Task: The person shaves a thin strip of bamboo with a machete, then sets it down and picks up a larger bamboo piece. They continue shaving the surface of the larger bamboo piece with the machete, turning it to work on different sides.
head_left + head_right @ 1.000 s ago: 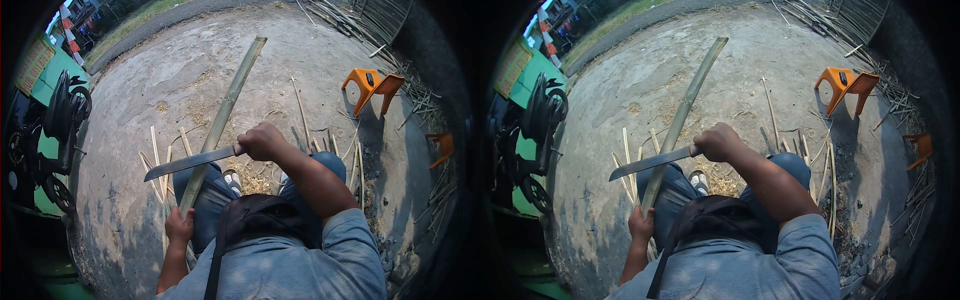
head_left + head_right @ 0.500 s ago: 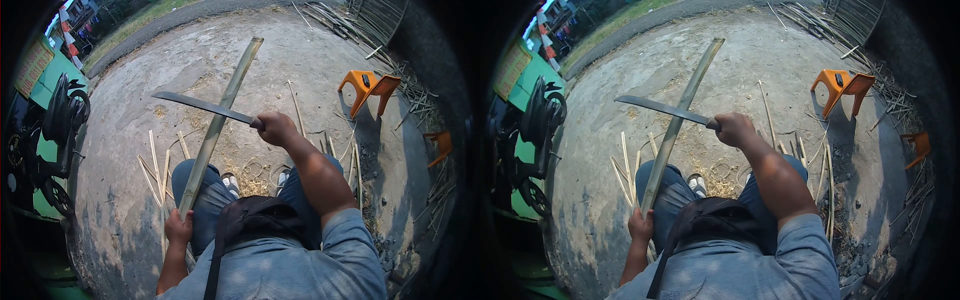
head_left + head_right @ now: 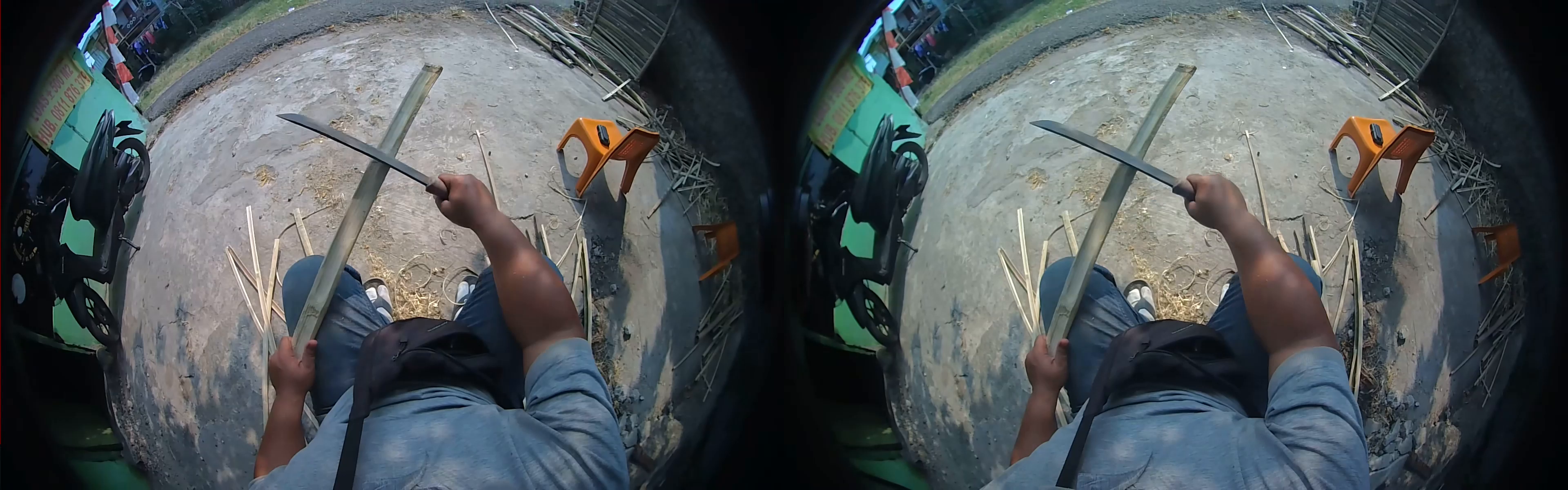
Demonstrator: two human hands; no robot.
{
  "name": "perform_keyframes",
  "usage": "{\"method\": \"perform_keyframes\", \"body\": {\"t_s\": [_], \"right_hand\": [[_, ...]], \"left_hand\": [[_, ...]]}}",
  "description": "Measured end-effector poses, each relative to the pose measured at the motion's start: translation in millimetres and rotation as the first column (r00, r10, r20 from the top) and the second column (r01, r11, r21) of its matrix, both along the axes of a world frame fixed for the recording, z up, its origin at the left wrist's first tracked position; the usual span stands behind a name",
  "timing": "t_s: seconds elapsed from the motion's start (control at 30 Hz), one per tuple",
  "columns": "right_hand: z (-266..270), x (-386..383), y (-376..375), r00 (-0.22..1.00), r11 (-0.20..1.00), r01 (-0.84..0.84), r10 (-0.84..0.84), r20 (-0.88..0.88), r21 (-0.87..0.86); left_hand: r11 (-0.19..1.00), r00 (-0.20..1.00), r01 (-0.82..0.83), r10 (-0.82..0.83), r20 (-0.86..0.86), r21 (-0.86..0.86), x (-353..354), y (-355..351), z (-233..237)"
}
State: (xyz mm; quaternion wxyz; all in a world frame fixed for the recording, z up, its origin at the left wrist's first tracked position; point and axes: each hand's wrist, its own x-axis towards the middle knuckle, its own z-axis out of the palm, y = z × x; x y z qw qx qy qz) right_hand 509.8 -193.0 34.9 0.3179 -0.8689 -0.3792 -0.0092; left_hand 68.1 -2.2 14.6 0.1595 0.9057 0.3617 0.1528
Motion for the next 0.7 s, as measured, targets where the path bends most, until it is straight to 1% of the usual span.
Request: {"method": "perform_keyframes", "body": {"t_s": [0.1, 0.2, 0.23, 0.3, 0.33, 0.37, 0.43, 0.5, 0.53, 0.57, 0.63, 0.7], "right_hand": [[-8, -1, -3, 1.0, 0.999, -0.017, 0.017, -0.001, 0.033], [20, -28, -1, 0.996, 0.996, -0.081, 0.08, -0.03, -0.048], [20, -34, 3, 0.993, 0.978, -0.118, 0.119, -0.004, -0.171], [23, -50, 8, 0.958, 0.93, -0.26, 0.283, 0.054, -0.259], [29, -59, 13, 0.932, 0.894, -0.326, 0.359, 0.056, -0.306], [37, -67, 18, 0.918, 0.836, -0.349, 0.396, 0.025, -0.424], [36, -67, 22, 0.87, 0.809, -0.399, 0.482, 0.1, -0.431], [36, -56, 19, 0.897, 0.847, -0.334, 0.421, 0.137, -0.414], [24, -44, 17, 0.915, 0.902, -0.304, 0.366, 0.169, -0.307], [15, -32, 13, 0.952, 0.947, -0.209, 0.254, 0.17, -0.242], [4, -8, 6, 0.994, 0.994, -0.107, 0.106, 0.019, 0.035], [0, 0, 0, 0.996, 0.996, 0.019, -0.011, -0.091, 0.09]], "left_hand": [[1.0, 1.0, -0.003, 0.004, -0.025, 0.008, -2, 3, -2], [1.0, 1.0, -0.005, 0.005, -0.026, -0.012, -1, 1, -3], [1.0, 1.0, -0.005, 0.005, -0.025, -0.01, -1, 1, -3], [1.0, 1.0, -0.007, 0.007, -0.023, -0.005, 0, 1, -4], [1.0, 1.0, -0.001, 0.001, -0.012, 0.0, 0, 1, -3], [1.0, 1.0, 0.005, -0.005, -0.002, 0.005, 1, 2, -3], [1.0, 1.0, 0.013, -0.012, 0.012, -0.002, 0, 3, -2], [0.999, 1.0, 0.016, -0.016, 0.024, -0.031, -1, 4, -4], [0.999, 1.0, 0.012, -0.011, 0.025, -0.037, -2, 4, -5], [0.999, 0.999, 0.01, -0.008, 0.031, -0.043, -3, 4, -7], [0.999, 0.999, 0.011, -0.009, 0.033, -0.044, -1, 5, -8], [0.999, 1.0, 0.009, -0.008, 0.016, -0.031, -2, 5, -7]]}}
